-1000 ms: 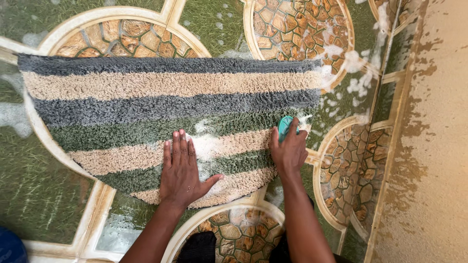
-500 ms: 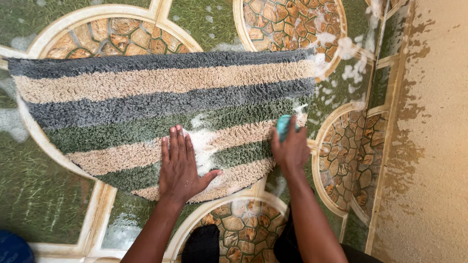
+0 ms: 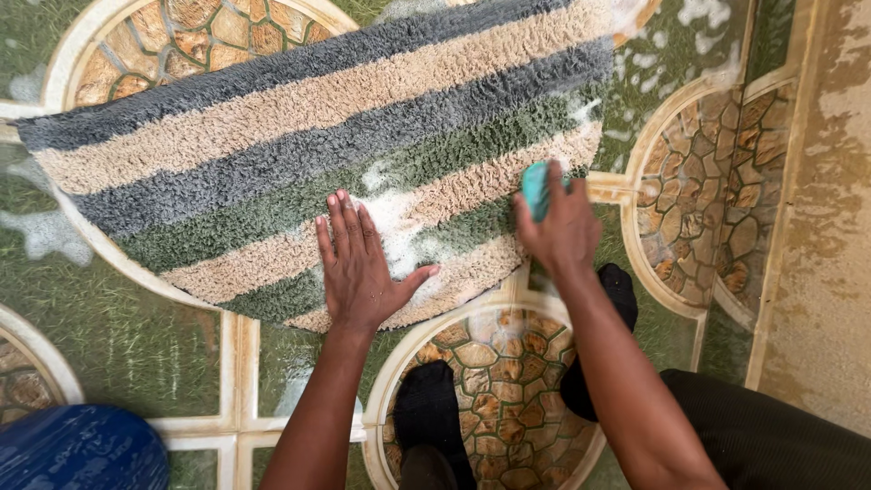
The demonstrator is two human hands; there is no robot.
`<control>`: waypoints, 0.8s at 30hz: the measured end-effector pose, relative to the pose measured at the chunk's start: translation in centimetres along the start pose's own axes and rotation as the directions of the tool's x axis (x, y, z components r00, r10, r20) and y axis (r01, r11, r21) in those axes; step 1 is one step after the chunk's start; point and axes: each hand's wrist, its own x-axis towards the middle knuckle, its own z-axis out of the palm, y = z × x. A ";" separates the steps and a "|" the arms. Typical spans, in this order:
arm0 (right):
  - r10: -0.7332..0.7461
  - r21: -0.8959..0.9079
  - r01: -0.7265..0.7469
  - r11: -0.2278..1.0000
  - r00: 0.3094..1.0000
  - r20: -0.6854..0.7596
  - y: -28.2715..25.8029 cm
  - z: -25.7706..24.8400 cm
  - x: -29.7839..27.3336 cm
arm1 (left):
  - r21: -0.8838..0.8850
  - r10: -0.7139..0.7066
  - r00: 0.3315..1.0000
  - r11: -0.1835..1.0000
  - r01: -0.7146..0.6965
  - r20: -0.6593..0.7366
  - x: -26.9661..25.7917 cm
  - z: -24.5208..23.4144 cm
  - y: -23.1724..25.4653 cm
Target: The person scrubs a striped rug with a blue sponge on a tiled floor and adds soapy water from a bucket.
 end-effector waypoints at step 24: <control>-0.184 0.058 0.175 0.983 0.956 0.230 -8.1 3.2 -11.8 | 0.073 0.125 0.912 0.983 -0.166 0.390 0.4 -4.6 0.7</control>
